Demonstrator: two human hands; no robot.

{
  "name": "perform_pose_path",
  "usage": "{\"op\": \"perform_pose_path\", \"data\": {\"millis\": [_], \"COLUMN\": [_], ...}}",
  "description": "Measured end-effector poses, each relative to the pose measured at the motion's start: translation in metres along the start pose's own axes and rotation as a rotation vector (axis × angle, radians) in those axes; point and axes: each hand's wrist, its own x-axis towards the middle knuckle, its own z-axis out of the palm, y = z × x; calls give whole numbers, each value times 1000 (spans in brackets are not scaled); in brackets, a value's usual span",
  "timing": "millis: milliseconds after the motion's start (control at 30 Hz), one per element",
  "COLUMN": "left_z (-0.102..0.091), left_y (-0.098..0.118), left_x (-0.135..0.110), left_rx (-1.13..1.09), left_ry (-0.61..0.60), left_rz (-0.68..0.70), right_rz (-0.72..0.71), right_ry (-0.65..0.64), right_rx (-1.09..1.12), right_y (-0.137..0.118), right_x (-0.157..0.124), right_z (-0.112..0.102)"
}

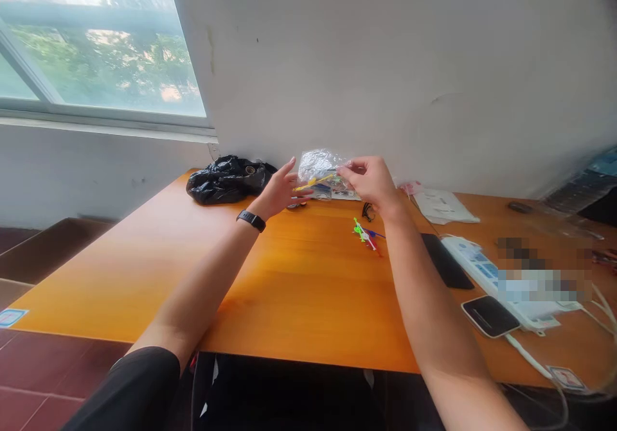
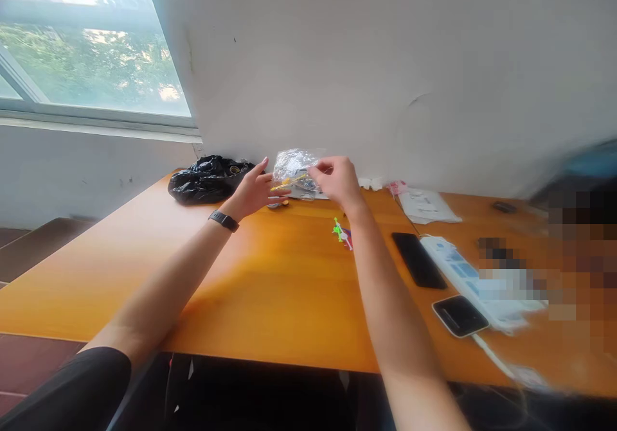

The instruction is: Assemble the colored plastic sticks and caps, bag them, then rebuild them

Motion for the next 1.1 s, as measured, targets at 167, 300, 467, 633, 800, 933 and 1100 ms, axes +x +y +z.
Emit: {"op": "perform_pose_path", "data": {"millis": [167, 300, 467, 633, 800, 933, 1100], "left_z": [21, 33, 34, 35, 34, 25, 19], "left_y": [-5, -23, -36, -33, -48, -58, -54], "left_x": [-12, -11, -6, -20, -62, -90, -102], "left_rx": [-361, -137, -11, -143, -380, -350, -265], "left_ry": [-88, -101, -6, 22, -66, -114, -72], "left_rz": [-103, -128, -37, -49, -214, -272, -308], "right_rz": [48, 92, 111, 148, 122, 72, 76], "right_ry": [-209, -415, -644, -621, -640, -689, -703], "right_rx": [-60, -129, -97, -102, -54, -38, -14], "right_y": [11, 22, 25, 23, 37, 49, 53], "right_x": [0, 0, -1, -2, 2, 7, 7], "right_z": [-11, -13, -19, -21, -4, 9, 14]}}
